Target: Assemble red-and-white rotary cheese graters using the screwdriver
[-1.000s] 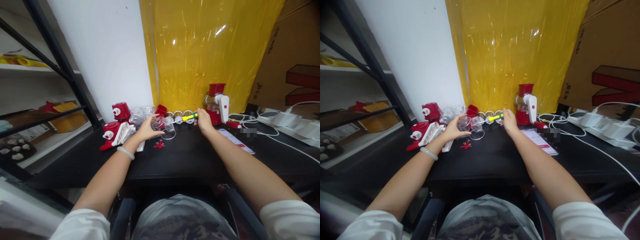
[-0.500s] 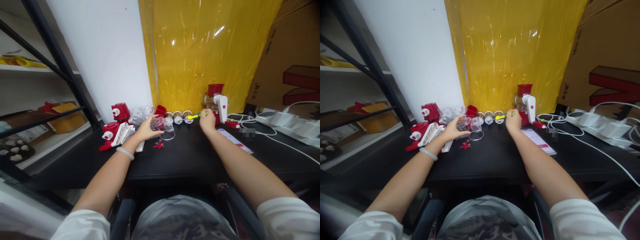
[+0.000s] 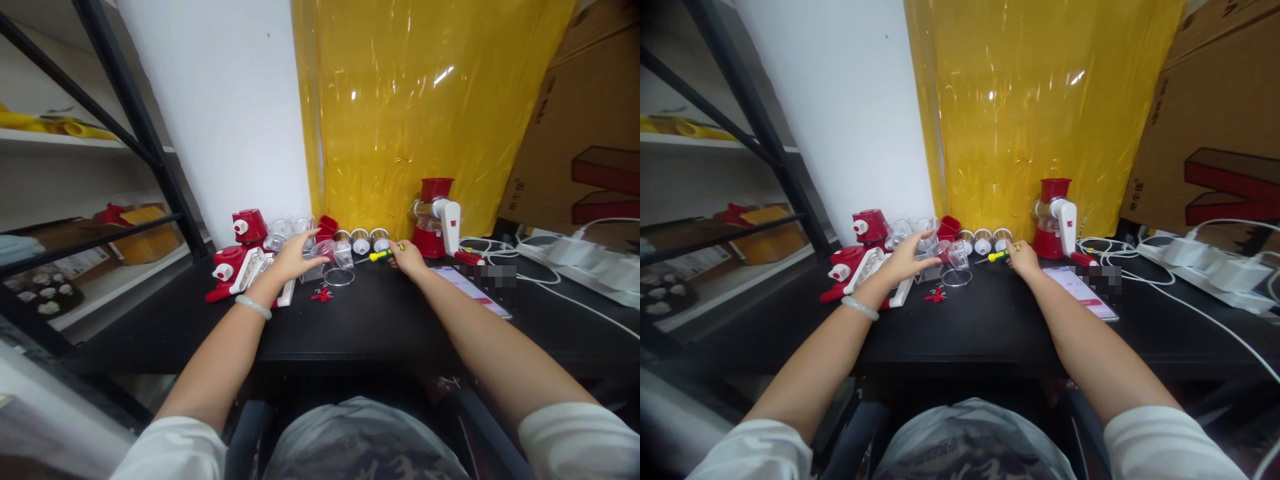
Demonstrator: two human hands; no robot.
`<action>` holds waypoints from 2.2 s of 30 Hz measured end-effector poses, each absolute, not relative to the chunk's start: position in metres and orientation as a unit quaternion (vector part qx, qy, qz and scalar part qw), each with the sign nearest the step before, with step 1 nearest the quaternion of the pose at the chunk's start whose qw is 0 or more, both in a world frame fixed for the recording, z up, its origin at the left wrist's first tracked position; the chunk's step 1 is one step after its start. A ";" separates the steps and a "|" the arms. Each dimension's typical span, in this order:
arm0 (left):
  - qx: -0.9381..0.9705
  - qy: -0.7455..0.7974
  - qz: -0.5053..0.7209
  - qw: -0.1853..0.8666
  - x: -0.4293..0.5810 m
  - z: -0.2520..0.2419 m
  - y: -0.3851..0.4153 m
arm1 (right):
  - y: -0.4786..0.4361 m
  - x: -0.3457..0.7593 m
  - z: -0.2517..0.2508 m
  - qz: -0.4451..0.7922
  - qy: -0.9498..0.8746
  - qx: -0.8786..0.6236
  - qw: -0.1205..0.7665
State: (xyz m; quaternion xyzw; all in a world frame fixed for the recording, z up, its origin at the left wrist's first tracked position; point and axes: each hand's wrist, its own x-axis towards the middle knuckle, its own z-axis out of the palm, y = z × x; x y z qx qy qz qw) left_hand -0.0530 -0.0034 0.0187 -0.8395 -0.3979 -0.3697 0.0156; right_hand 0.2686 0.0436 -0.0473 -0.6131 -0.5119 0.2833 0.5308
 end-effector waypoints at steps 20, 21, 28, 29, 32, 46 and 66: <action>-0.547 -0.747 -0.358 0.125 -0.187 0.080 0.054 | 0.025 0.262 -0.045 -0.001 -0.719 -0.668 0.191; -0.541 -0.751 -0.365 0.101 -0.189 0.082 0.061 | 0.022 0.259 -0.043 -0.008 -0.721 -0.664 0.199; -0.508 -0.759 -0.407 0.003 -0.189 0.086 0.081 | -0.004 0.223 -0.020 -0.056 -0.763 -0.505 0.401; -0.504 -0.760 -0.411 0.003 -0.188 0.085 0.080 | -0.009 0.215 -0.016 -0.057 -0.781 -0.465 0.413; -0.497 -0.759 -0.420 0.005 -0.188 0.082 0.079 | -0.023 0.191 -0.004 -0.068 -0.824 -0.388 0.407; -0.577 -0.582 -0.538 0.197 -0.149 0.133 0.024 | 0.011 0.112 0.054 -0.057 -0.899 -0.425 0.091; -0.725 -0.460 -0.465 -0.218 -0.044 0.049 -0.003 | 0.005 0.259 0.122 0.137 -0.808 -0.358 0.447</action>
